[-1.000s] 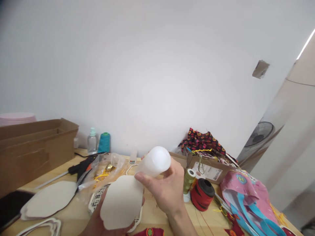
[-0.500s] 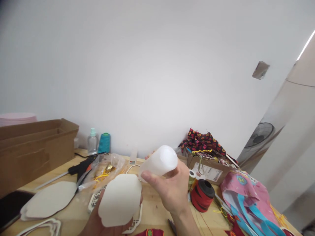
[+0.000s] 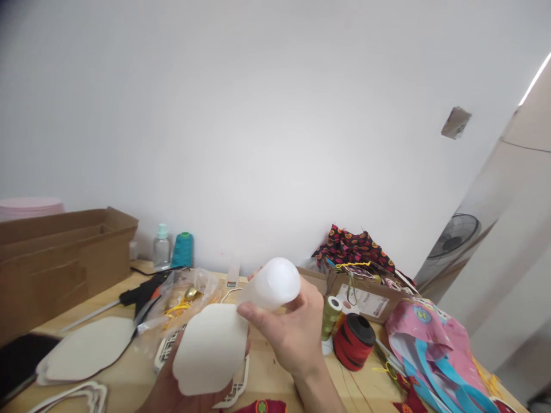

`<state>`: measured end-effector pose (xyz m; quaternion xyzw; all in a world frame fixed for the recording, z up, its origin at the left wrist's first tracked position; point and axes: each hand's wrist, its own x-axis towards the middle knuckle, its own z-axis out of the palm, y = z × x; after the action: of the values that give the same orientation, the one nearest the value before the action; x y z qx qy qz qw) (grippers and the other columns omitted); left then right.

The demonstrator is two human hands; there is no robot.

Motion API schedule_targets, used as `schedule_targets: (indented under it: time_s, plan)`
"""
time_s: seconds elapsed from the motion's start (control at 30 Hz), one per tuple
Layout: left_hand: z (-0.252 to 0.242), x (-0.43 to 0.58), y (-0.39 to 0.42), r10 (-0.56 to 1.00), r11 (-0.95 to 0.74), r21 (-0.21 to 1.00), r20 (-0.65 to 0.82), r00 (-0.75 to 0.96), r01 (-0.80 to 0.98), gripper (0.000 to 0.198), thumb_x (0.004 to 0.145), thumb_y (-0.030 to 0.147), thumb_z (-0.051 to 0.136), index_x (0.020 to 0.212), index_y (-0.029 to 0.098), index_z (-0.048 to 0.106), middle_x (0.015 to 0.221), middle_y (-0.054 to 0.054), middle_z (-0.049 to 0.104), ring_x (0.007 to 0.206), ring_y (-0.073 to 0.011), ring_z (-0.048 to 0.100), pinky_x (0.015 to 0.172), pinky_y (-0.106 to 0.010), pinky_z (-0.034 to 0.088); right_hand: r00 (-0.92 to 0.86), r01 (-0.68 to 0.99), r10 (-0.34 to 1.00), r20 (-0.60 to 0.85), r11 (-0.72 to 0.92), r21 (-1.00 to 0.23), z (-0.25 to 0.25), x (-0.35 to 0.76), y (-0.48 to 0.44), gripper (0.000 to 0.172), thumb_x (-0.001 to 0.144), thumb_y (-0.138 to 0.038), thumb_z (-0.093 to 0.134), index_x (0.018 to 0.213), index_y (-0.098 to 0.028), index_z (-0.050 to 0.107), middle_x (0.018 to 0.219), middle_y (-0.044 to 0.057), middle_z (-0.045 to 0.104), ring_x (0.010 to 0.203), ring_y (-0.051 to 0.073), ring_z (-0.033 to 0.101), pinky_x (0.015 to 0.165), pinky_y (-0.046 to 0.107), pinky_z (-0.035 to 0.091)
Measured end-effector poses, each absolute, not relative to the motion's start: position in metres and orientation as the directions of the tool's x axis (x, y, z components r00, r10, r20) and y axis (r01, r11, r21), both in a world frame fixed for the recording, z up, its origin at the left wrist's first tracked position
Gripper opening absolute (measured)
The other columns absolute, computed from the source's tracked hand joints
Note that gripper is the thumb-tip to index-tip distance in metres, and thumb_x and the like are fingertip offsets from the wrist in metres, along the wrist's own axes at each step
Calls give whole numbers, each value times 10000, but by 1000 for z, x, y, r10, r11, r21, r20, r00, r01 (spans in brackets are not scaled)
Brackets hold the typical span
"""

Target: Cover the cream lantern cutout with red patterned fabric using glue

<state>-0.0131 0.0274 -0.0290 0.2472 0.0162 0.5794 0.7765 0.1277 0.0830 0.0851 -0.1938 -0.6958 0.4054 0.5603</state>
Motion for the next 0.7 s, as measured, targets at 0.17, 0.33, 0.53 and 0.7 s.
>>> schedule_targets:
  time_s: [0.17, 0.33, 0.53, 0.7]
  plan:
    - [-27, -13, 28, 907, 212, 385, 265, 327, -898, 498, 693, 542, 519, 1066, 223, 605, 1088, -82, 646, 1068, -228, 532, 768, -264, 442, -311, -188, 707, 635, 609, -771, 86, 129, 83, 201, 575, -224, 741, 742, -180, 637, 742, 47, 674, 743, 246, 622, 637, 336, 507]
    - [-28, -13, 29, 894, 194, 383, 309, 323, -903, 457, 704, 533, 514, 1036, 238, 624, 1129, -76, 623, 1071, -228, 530, 771, -267, 443, -274, -191, 724, 633, 604, -774, 86, 128, 81, 214, 566, -248, 743, 739, -173, 642, 704, 45, 669, 687, 231, 618, 639, 341, 506]
    - [-28, -13, 29, 895, 203, 392, 297, 332, -897, 503, 698, 549, 510, 1075, 228, 598, 1086, -70, 648, 1069, -218, 532, 800, -266, 438, -316, -169, 717, 621, 602, -781, 84, 127, 81, 231, 573, -242, 740, 765, -162, 639, 747, 65, 674, 763, 257, 614, 652, 344, 501]
    - [-29, -13, 30, 902, 189, 366, 303, 308, -911, 411, 709, 512, 528, 1016, 259, 632, 1043, -46, 670, 1021, -216, 566, 751, -266, 455, -313, -183, 727, 611, 585, -790, 84, 129, 83, 204, 568, -228, 745, 735, -170, 644, 742, 53, 678, 730, 244, 621, 616, 326, 508]
